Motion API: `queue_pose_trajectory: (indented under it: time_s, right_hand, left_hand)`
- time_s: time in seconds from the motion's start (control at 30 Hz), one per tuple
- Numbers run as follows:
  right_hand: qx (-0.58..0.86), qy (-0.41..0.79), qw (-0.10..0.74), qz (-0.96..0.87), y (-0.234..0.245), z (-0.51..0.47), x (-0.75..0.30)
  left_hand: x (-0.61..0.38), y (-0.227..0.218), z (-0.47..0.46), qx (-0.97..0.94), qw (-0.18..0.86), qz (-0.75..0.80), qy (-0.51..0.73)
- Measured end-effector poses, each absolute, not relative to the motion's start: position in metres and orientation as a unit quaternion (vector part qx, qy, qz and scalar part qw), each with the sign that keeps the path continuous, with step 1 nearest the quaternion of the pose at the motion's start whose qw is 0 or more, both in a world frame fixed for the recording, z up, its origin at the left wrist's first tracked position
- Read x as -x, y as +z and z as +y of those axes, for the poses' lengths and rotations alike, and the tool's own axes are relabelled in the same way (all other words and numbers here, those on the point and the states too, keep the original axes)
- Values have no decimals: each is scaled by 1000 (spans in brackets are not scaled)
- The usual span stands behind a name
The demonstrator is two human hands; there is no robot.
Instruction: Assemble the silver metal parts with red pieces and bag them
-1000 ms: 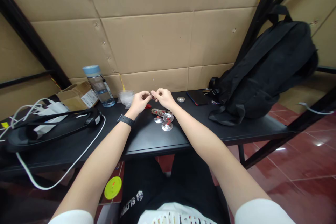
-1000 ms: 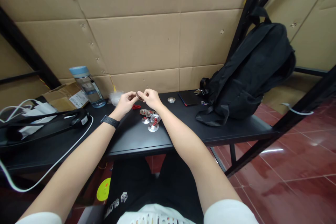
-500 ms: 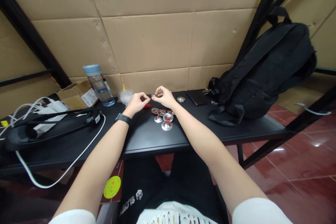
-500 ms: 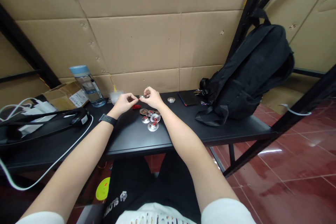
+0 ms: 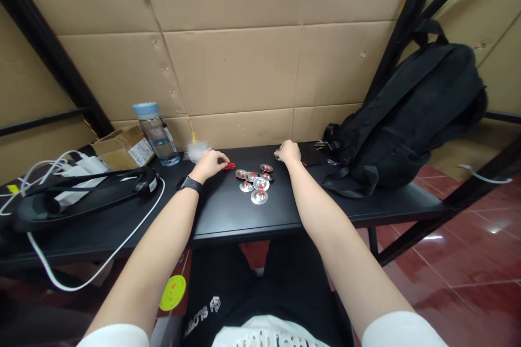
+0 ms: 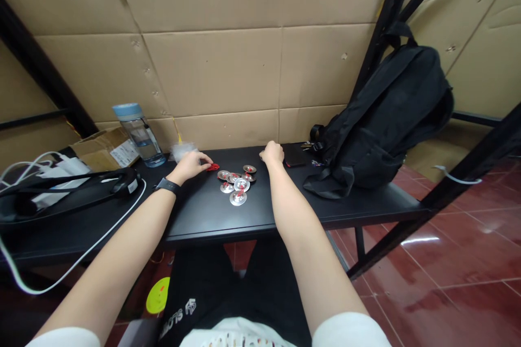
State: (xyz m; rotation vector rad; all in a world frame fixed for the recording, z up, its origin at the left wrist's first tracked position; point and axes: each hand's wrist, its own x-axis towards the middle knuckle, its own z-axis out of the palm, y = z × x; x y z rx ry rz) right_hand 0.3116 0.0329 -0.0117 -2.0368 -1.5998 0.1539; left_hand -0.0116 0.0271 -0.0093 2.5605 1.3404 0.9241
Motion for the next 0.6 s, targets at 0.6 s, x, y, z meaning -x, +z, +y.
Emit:
queue_pose_trajectory:
  time_s: [0.6]
  right_hand:
    - [669, 80, 264, -690, 4, 29, -311]
  left_hand:
    - [12, -15, 31, -840, 55, 441, 311]
